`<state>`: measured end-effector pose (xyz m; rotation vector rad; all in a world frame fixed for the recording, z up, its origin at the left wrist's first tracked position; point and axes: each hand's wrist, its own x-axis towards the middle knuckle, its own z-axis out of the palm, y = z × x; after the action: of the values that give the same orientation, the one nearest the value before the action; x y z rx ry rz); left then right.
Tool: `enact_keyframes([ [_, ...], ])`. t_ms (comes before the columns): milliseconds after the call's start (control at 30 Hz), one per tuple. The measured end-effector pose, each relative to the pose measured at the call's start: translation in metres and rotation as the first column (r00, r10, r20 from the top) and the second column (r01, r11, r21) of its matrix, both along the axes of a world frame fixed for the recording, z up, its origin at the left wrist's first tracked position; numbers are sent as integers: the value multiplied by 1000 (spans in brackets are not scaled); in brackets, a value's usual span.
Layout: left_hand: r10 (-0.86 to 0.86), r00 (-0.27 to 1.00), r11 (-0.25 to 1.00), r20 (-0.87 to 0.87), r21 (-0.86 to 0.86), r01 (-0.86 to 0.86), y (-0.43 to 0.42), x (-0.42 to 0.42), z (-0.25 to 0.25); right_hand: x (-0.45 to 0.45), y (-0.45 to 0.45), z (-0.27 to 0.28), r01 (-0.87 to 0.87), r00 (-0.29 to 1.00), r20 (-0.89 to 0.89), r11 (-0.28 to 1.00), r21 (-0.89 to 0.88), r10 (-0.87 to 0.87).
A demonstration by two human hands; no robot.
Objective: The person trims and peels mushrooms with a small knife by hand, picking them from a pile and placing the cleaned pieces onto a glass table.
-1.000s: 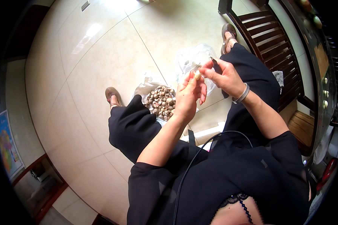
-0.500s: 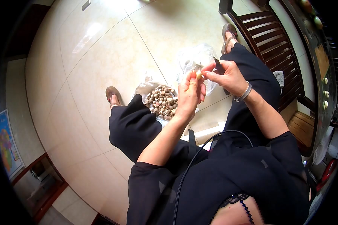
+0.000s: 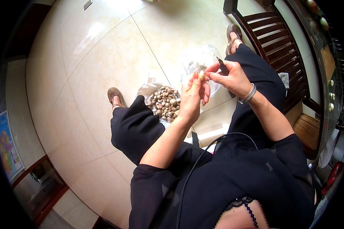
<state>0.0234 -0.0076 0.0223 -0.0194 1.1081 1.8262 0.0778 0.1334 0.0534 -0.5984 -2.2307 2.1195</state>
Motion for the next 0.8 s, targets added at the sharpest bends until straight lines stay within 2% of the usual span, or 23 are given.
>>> enact_keyframes([
  [100,37,999,998,-17,-55,-38,2,2,4,-1,0,0,-36,999,38,999,-1,36],
  [133,36,999,998,-17,-55,-37,1,2,2,-1,0,-5,-43,999,5,998,54,43],
  [200,-21,993,997,-114,-74,12,-1,2,-1,1,0,-10,-49,998,-26,993,110,52],
  [267,-18,992,997,-128,-79,8,-1,2,0,1,0,-12,-29,998,-62,999,15,30],
  [433,-21,983,993,-182,-116,0,2,4,1,3,2,-8,-30,1000,1,998,-46,30],
  [500,-22,997,997,-69,-77,16,1,3,2,3,2,-7,-24,1000,11,998,-52,25],
  [533,-21,997,997,-69,-77,16,1,2,2,3,1,-6,-7,1000,20,999,-40,8],
  [600,-21,996,1000,91,18,20,0,-1,0,2,0,-4,9,1000,30,1000,-28,-8],
  [667,-26,994,999,108,23,23,-1,-2,-2,1,-1,-3,59,998,-11,993,100,-59],
  [700,-32,992,999,125,28,29,-1,-2,-2,0,-1,0,58,998,-11,993,100,-57],
  [767,-24,994,1000,104,-10,25,-1,-1,-1,-1,0,4,-74,997,10,960,271,74],
  [800,-18,996,999,82,-49,23,0,-1,0,-1,0,2,-75,997,11,960,270,75],
])
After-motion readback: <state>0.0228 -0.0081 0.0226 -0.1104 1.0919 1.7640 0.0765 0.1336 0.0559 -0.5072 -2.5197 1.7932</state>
